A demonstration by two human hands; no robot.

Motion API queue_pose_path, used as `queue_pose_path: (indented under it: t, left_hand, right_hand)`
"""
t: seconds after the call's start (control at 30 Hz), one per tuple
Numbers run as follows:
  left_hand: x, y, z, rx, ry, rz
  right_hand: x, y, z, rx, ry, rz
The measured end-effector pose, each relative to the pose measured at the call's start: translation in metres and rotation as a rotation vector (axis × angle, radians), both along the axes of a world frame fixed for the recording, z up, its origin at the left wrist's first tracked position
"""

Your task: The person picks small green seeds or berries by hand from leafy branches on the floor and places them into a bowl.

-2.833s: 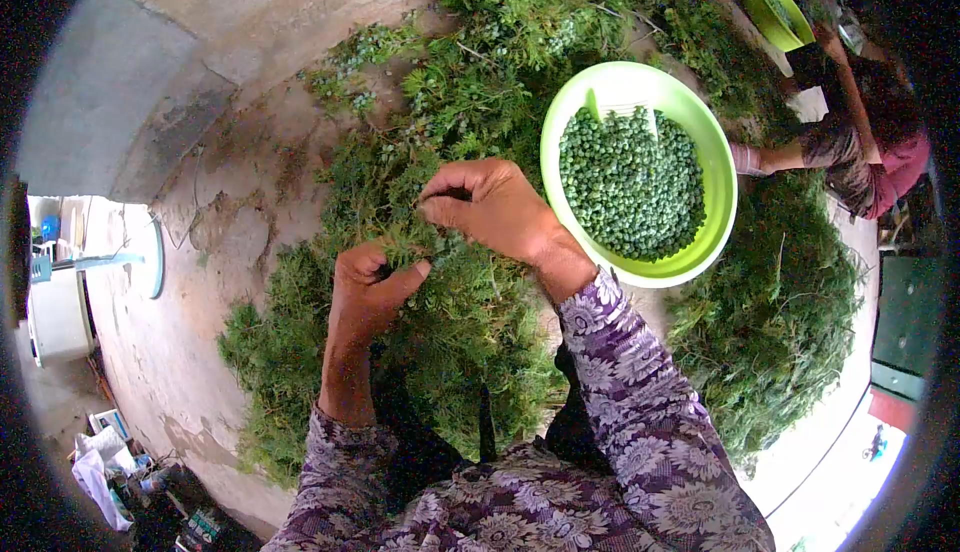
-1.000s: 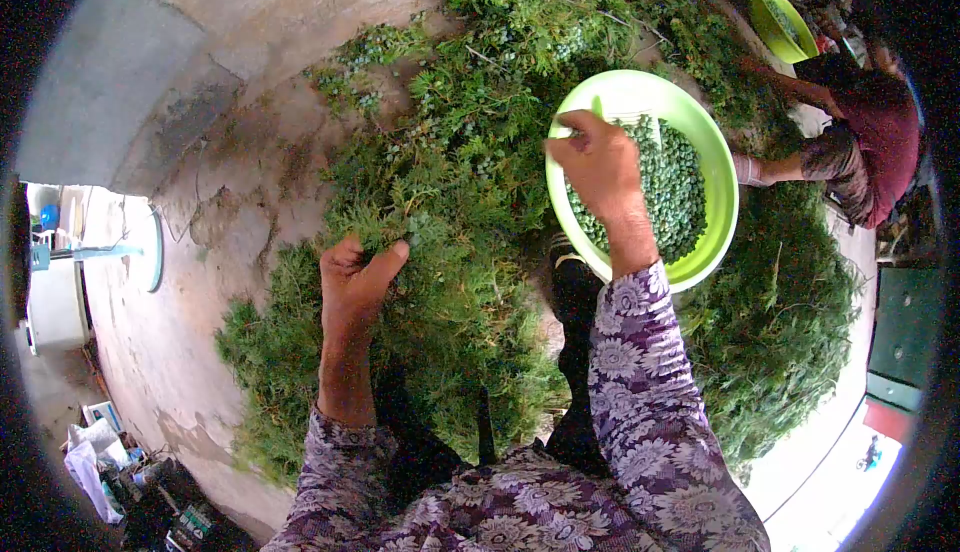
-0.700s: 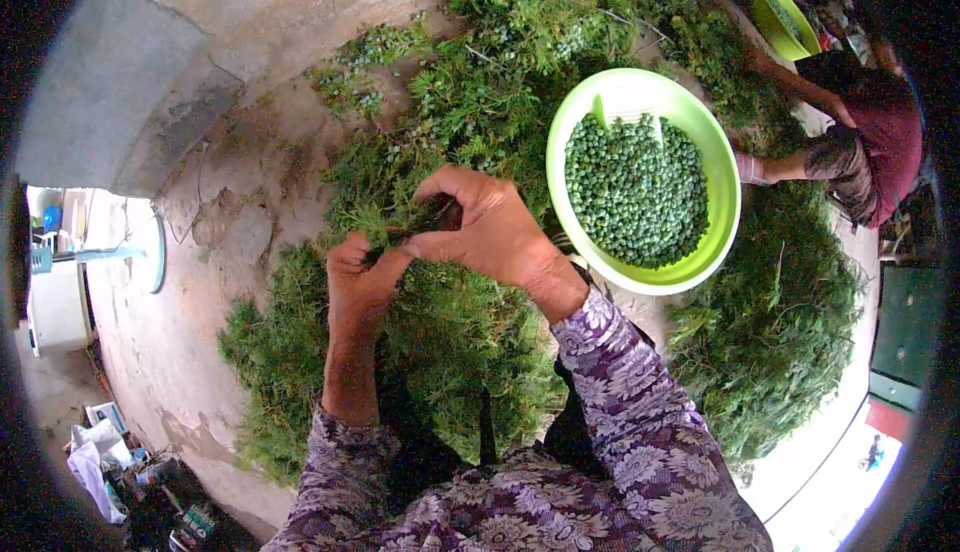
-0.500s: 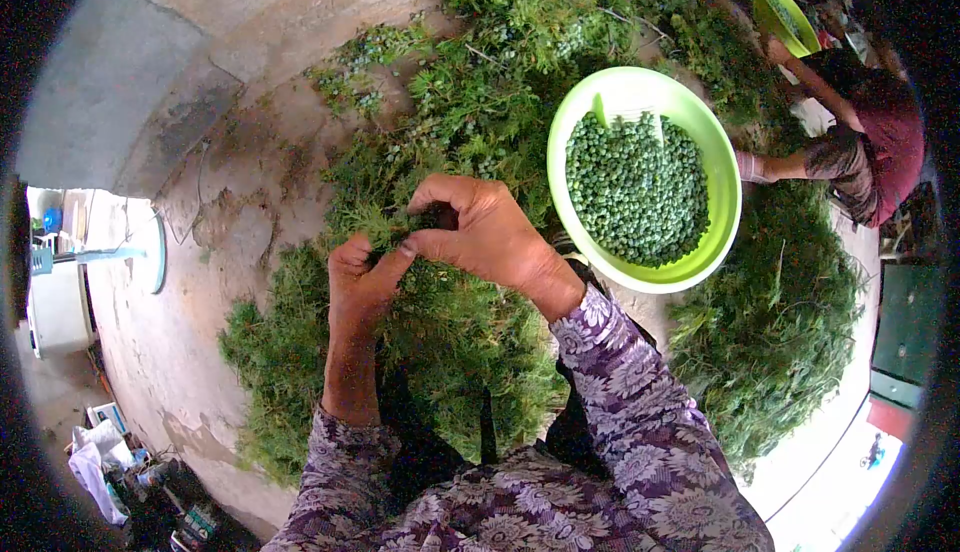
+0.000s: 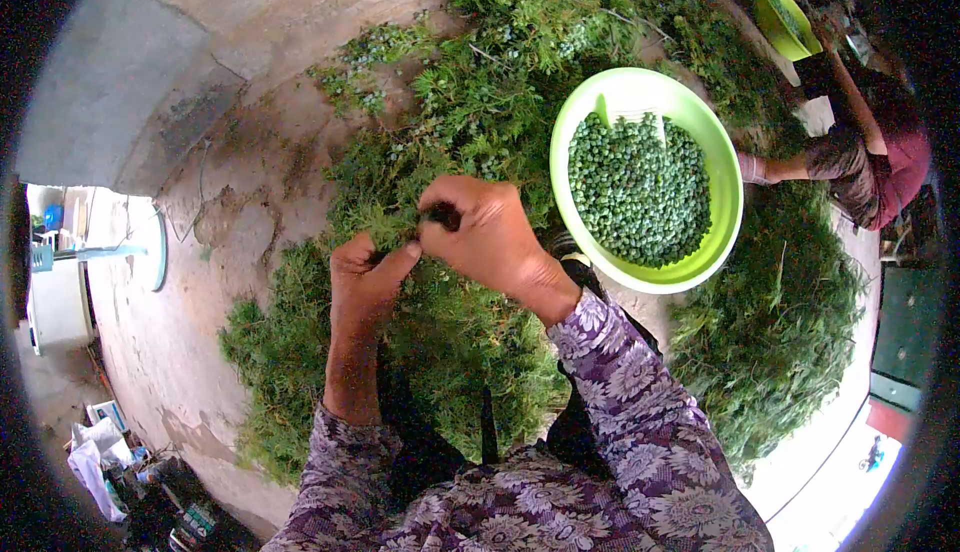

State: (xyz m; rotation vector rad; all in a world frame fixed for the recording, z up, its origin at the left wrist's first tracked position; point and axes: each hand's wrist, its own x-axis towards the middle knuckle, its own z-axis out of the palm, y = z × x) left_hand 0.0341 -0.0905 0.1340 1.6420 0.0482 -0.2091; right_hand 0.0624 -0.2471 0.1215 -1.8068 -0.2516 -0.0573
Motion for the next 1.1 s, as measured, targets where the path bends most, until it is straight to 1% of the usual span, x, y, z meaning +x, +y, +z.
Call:
queue_pose_path:
  t: [0.03,0.07,0.1,0.13,0.17,0.23,0.27,0.3,0.37,0.4,0.43,0.47,0.5,0.53,0.63,0.7,0.77,0.8,0.83,0.87,0.9,0.97,1.0,1.03,1.07,1.1]
  left_hand:
    - [-0.002,-0.002,0.008,-0.104,0.042,0.021]
    - [-0.003,-0.002,0.012,-0.209,0.083,0.042]
    - [-0.003,-0.001,0.012,-0.213,0.082,0.04]
    - [-0.002,0.002,0.011,-0.232,0.082,0.063]
    - [-0.002,0.004,0.01,-0.251,0.081,0.087]
    - [0.0,0.008,0.003,-0.246,0.101,0.097]
    - [0.001,0.009,0.001,-0.242,0.122,0.106]
    - [0.001,0.009,0.002,-0.24,0.122,0.106]
    - [0.001,0.008,0.005,-0.228,0.088,0.097]
    - [0.001,0.006,0.006,-0.228,0.088,0.097]
    - [0.001,0.005,0.006,-0.215,0.036,0.093]
    - [0.001,0.004,0.006,-0.201,-0.016,0.089]
    - [0.001,0.004,0.004,-0.2,-0.015,0.088]
    - [0.001,0.005,0.0,-0.199,-0.044,0.075]
    - [0.001,0.002,0.0,-0.188,-0.059,0.053]
    - [0.001,0.002,0.001,-0.178,-0.049,0.047]
    - [0.0,0.003,-0.001,-0.277,0.012,0.045]
    - [-0.001,0.004,0.001,-0.277,0.011,0.044]
    - [-0.002,0.004,0.004,-0.341,0.075,0.045]
    - [-0.003,0.005,0.007,-0.405,0.138,0.047]
    - [-0.003,0.005,0.009,-0.405,0.136,0.048]
    - [-0.005,0.007,0.012,-0.479,0.246,0.077]
    - [-0.006,0.01,0.013,-0.479,0.244,0.079]
    - [-0.006,0.014,0.013,-0.559,0.274,0.171]
    - [-0.006,0.018,0.014,-0.638,0.304,0.262]
    - [-0.005,0.023,0.01,-0.639,0.304,0.262]
  right_hand:
    - [0.003,-0.003,-0.004,0.061,0.024,-0.031]
    - [0.007,-0.012,0.009,0.274,0.246,-0.044]
    - [0.01,-0.023,0.022,0.485,0.468,-0.056]
    - [0.013,-0.033,0.022,0.566,0.498,-0.034]
    - [0.013,-0.032,0.024,0.563,0.498,-0.031]
    - [0.007,-0.031,0.026,0.761,0.625,0.108]
    - [0.006,-0.028,0.023,0.787,0.662,0.159]
    - [0.006,-0.027,0.022,0.788,0.662,0.159]
    - [0.008,-0.025,0.02,0.681,0.738,0.313]
    - [0.005,-0.023,0.02,0.664,0.742,0.332]
    - [0.003,-0.02,0.022,0.664,0.742,0.331]
    - [0.002,-0.014,0.029,0.451,0.648,0.309]
    - [0.0,-0.008,0.032,0.241,0.551,0.285]
    - [-0.002,-0.001,0.01,0.223,0.408,0.233]
    - [-0.005,0.002,0.01,0.171,0.411,0.186]
    - [-0.004,0.001,0.014,0.171,0.446,0.206]
    - [-0.003,-0.002,0.02,0.171,0.48,0.226]
    - [-0.002,-0.005,0.025,0.212,0.567,0.275]
    - [-0.001,-0.008,0.027,0.253,0.654,0.324]
    - [-0.002,-0.009,0.028,0.252,0.653,0.324]
    - [-0.003,-0.01,0.029,0.295,0.675,0.35]
    - [-0.003,-0.017,0.029,0.337,0.695,0.378]
    - [-0.002,-0.026,0.028,0.59,0.753,0.362]
    - [0.0,-0.035,0.026,0.844,0.804,0.341]
    - [0.003,-0.04,0.025,0.993,0.76,0.396]
    - [0.002,-0.041,0.024,0.992,0.761,0.396]
